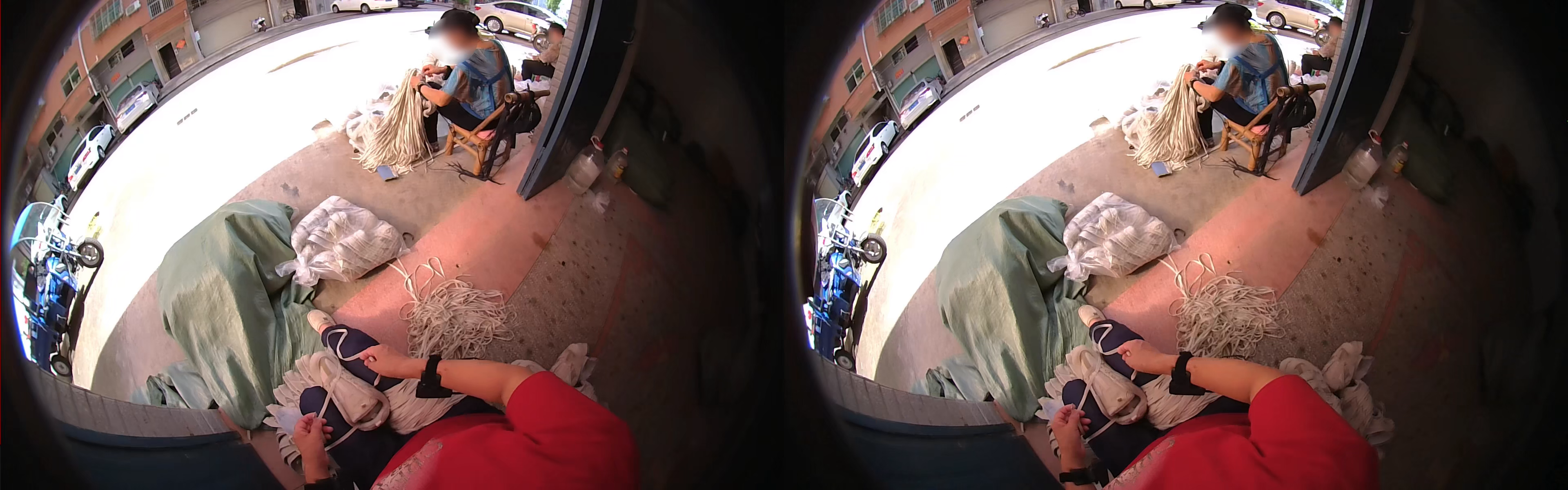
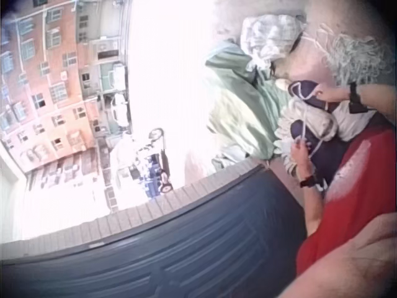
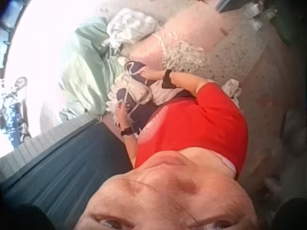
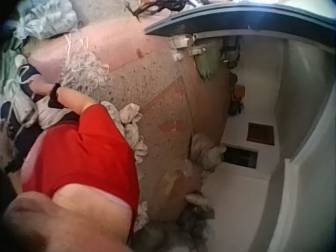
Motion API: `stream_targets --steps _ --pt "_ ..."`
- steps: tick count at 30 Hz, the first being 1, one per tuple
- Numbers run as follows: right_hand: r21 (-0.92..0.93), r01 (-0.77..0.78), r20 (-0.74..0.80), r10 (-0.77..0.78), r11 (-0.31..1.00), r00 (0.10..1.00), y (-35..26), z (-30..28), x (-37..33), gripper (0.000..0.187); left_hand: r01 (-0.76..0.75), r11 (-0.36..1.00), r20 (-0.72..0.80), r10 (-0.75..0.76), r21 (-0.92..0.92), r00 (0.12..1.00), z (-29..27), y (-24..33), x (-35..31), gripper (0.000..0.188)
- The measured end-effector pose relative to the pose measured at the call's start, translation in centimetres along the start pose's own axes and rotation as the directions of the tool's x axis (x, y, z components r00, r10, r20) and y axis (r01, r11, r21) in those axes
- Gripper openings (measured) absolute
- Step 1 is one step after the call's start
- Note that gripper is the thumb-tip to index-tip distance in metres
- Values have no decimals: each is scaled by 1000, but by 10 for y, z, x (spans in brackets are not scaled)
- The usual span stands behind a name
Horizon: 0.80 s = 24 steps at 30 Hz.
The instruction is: The user is bundling pairs of shoe components using long white cords.
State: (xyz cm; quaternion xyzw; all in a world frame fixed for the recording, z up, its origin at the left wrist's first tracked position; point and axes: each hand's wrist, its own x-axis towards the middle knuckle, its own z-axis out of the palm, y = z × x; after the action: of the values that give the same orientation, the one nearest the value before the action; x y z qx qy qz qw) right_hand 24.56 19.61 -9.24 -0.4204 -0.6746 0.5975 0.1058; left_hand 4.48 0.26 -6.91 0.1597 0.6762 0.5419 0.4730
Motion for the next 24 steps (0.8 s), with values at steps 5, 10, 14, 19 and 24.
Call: stream_targets --steps 5,10,14,19,24 --pt "-606 173 -161 -332 777 929 23 1 -20 25 0 999 -21 -1 -52 1000 -3 -6 -6 13" --pt "-840 220 -53 -480 496 876 -10 -9 -36 21 12 999 -71 -16 -53 997 3 -1 -4 7" --pt "-810 371 138 -468 453 873 -4 0 -34 18 28 998 -38 -30 -52 999 0 -8 1 7" --pt "-698 559 339 -481 448 809 -5 -13 -47 18 -8 997 -60 4 -71 998 1 -8 -3 10" --pt "-694 600 385 -500 398 776 -3 -20 -54 11 15 999 -77 -18 -29 997 2 -11 1 10"
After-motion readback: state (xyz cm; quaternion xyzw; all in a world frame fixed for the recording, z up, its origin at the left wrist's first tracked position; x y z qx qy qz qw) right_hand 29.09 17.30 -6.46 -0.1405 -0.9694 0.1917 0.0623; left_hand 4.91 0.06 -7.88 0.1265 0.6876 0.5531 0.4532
